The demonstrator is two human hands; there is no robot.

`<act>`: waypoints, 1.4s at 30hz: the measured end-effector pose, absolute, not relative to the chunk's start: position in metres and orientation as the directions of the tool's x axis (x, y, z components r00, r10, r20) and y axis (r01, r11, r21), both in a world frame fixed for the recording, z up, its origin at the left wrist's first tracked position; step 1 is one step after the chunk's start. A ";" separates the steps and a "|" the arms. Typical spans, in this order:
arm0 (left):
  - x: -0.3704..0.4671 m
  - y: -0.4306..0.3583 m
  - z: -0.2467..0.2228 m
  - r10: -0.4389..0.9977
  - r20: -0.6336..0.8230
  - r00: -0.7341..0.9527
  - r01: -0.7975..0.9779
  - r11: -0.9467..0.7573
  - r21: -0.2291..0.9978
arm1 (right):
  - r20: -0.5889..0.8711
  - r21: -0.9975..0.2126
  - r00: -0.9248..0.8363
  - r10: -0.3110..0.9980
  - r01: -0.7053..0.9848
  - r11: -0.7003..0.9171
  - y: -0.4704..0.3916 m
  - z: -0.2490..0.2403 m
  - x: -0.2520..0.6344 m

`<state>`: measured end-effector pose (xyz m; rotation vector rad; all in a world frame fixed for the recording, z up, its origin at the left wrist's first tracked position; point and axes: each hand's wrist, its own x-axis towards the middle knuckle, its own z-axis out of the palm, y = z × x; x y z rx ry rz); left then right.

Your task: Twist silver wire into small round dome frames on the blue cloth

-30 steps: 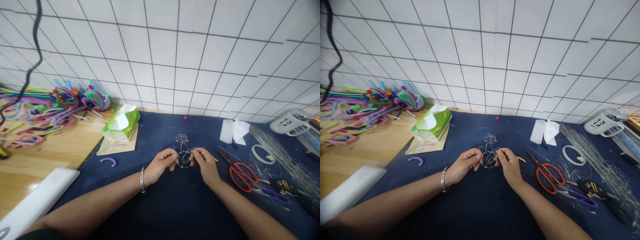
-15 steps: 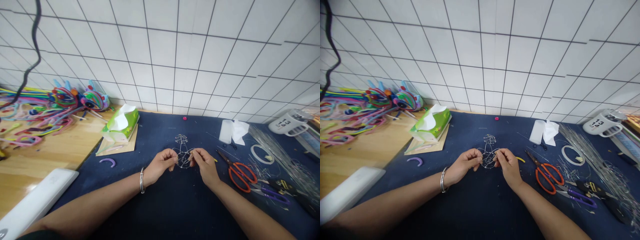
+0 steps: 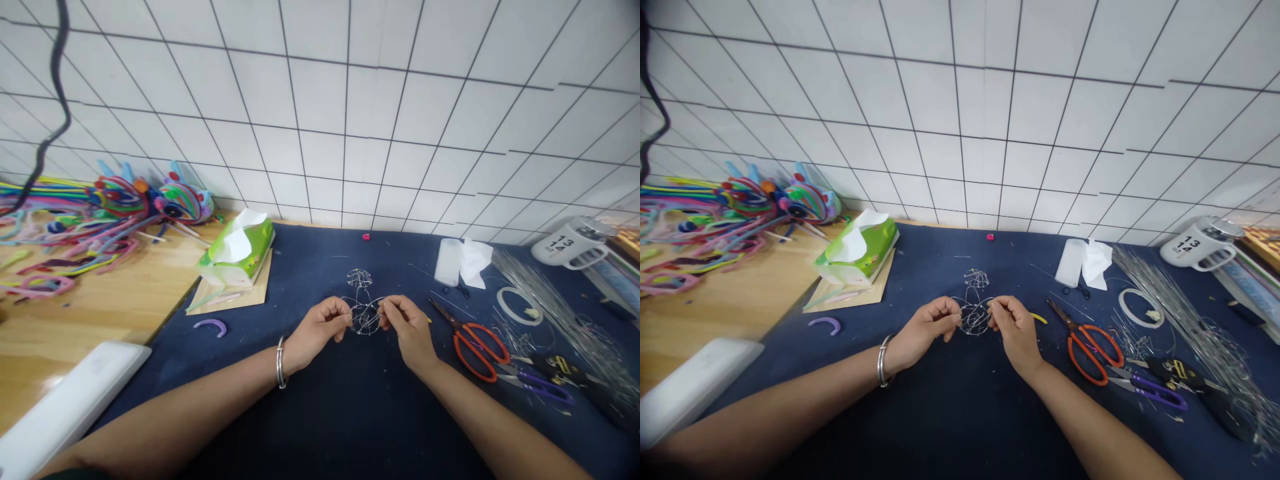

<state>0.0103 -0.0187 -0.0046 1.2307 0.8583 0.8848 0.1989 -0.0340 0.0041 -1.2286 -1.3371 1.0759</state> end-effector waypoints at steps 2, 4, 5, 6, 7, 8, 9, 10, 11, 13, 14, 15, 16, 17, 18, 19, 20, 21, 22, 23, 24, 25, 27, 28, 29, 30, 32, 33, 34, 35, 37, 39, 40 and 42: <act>0.011 -0.019 -0.005 0.911 -0.066 0.407 -0.092 0.113 0.989 | 0.099 -0.989 -0.008 0.995 0.108 0.099 -0.034 0.003 0.199; 0.011 -0.019 -0.005 0.916 -0.061 0.396 -0.094 0.106 0.990 | 0.105 -0.990 -0.016 0.994 0.089 0.106 -0.034 0.002 0.199; 0.011 -0.019 -0.005 0.918 -0.058 0.392 -0.094 0.103 0.990 | 0.110 -0.991 -0.017 0.994 0.078 0.111 -0.034 0.002 0.200; 0.011 -0.019 -0.005 0.919 -0.056 0.391 -0.093 0.100 0.991 | 0.115 -0.991 -0.018 0.993 0.064 0.115 -0.033 0.001 0.200; 0.011 -0.019 -0.005 0.919 -0.055 0.391 -0.091 0.098 0.991 | 0.120 -0.991 -0.019 0.993 0.052 0.121 -0.033 0.001 0.200; 0.011 -0.019 -0.005 0.919 -0.055 0.390 -0.089 0.097 0.991 | 0.125 -0.991 -0.022 0.992 0.041 0.126 -0.033 0.000 0.200; 0.011 -0.019 -0.005 0.919 -0.056 0.390 -0.087 0.097 0.992 | 0.131 -0.991 -0.025 0.991 0.033 0.131 -0.034 0.000 0.200; 0.010 -0.018 -0.006 0.920 -0.056 0.389 -0.085 0.096 0.992 | 0.136 -0.990 -0.029 0.990 0.027 0.136 -0.034 0.000 0.200; 0.010 -0.018 -0.006 0.920 -0.056 0.387 -0.084 0.095 0.992 | 0.138 -0.990 -0.033 0.990 0.022 0.139 -0.034 -0.001 0.201; 0.010 -0.018 -0.007 0.921 -0.052 0.386 -0.087 0.093 0.992 | 0.140 -0.990 -0.035 0.989 0.017 0.141 -0.034 -0.001 0.201; 0.010 -0.018 -0.008 0.921 -0.051 0.387 -0.090 0.092 0.992 | 0.141 -0.990 -0.034 0.989 0.016 0.142 -0.034 -0.001 0.201; 0.010 -0.018 -0.008 0.921 -0.049 0.387 -0.094 0.092 0.991 | 0.142 -0.990 -0.034 0.989 0.018 0.143 -0.034 -0.001 0.201; 0.010 -0.019 -0.008 0.920 -0.049 0.388 -0.098 0.094 0.991 | 0.143 -0.989 -0.037 0.989 0.022 0.144 -0.034 -0.002 0.201; 0.010 -0.019 -0.008 0.919 -0.049 0.390 -0.101 0.096 0.990 | 0.145 -0.989 -0.040 0.989 0.028 0.146 -0.034 -0.002 0.201; 0.009 -0.019 -0.008 0.919 -0.051 0.391 -0.102 0.098 0.990 | 0.146 -0.988 -0.041 0.988 0.035 0.148 -0.033 -0.002 0.201; 0.009 -0.019 -0.008 0.919 -0.054 0.390 -0.100 0.100 0.990 | 0.145 -0.988 -0.044 0.988 0.043 0.147 -0.033 -0.002 0.201; 0.009 -0.019 -0.008 0.920 -0.057 0.388 -0.097 0.103 0.990 | 0.142 -0.988 -0.046 0.989 0.049 0.144 -0.033 -0.001 0.201; 0.009 -0.019 -0.008 0.920 -0.062 0.386 -0.093 0.106 0.990 | 0.138 -0.989 -0.048 0.989 0.054 0.140 -0.033 -0.001 0.201; 0.009 -0.019 -0.008 0.921 -0.066 0.384 -0.091 0.109 0.990 | 0.133 -0.989 -0.052 0.990 0.057 0.136 -0.033 -0.001 0.202; 0.009 -0.019 -0.008 0.921 -0.071 0.383 -0.089 0.113 0.990 | 0.129 -0.989 -0.058 0.990 0.060 0.132 -0.033 0.000 0.202; 0.010 -0.019 -0.008 0.921 -0.074 0.383 -0.090 0.117 0.989 | 0.125 -0.990 -0.069 0.990 0.062 0.129 -0.034 0.000 0.202; 0.010 -0.019 -0.008 0.920 -0.078 0.384 -0.092 0.122 0.988 | 0.124 -0.989 -0.082 0.989 0.068 0.130 -0.034 0.001 0.202; 0.010 -0.019 -0.008 0.921 -0.084 0.381 -0.100 0.131 0.986 | 0.135 -0.985 -0.105 0.985 0.094 0.145 -0.034 0.002 0.202; 0.010 -0.019 -0.008 0.922 -0.087 0.377 -0.106 0.136 0.985 | 0.144 -0.981 -0.118 0.982 0.113 0.157 -0.034 0.003 0.202; 0.010 -0.020 -0.007 0.924 -0.089 0.371 -0.112 0.140 0.984 | 0.154 -0.976 -0.133 0.979 0.133 0.172 -0.034 0.003 0.201; 0.010 -0.020 -0.007 0.926 -0.092 0.367 -0.120 0.145 0.982 | 0.166 -0.970 -0.150 0.975 0.152 0.188 -0.034 0.002 0.201; 0.010 -0.020 -0.006 0.928 -0.096 0.360 -0.133 0.153 0.979 | 0.190 -0.956 -0.182 0.965 0.190 0.224 -0.033 0.001 0.199; 0.010 -0.020 -0.006 0.929 -0.096 0.358 -0.138 0.155 0.978 | 0.204 -0.947 -0.195 0.959 0.211 0.244 -0.033 0.000 0.198; 0.010 -0.020 -0.006 0.930 -0.097 0.356 -0.140 0.156 0.978 | 0.219 -0.936 -0.203 0.954 0.233 0.265 -0.033 -0.001 0.197; 0.010 -0.020 -0.006 0.930 -0.098 0.354 -0.141 0.157 0.977 | 0.233 -0.925 -0.207 0.950 0.255 0.282 -0.033 -0.002 0.196; 0.011 -0.020 -0.006 0.930 -0.101 0.353 -0.139 0.159 0.977 | 0.246 -0.908 -0.204 0.948 0.293 0.299 -0.033 -0.004 0.195; 0.011 -0.021 -0.006 0.928 -0.104 0.358 -0.136 0.162 0.977 | 0.244 -0.901 -0.189 0.951 0.319 0.295 -0.034 -0.004 0.194; 0.011 -0.021 -0.006 0.926 -0.106 0.361 -0.134 0.164 0.977 | 0.242 -0.899 -0.179 0.954 0.329 0.290 -0.035 -0.004 0.194; 0.011 -0.021 -0.006 0.924 -0.108 0.367 -0.131 0.167 0.977 | 0.242 -0.894 -0.167 0.956 0.344 0.286 -0.036 -0.003 0.193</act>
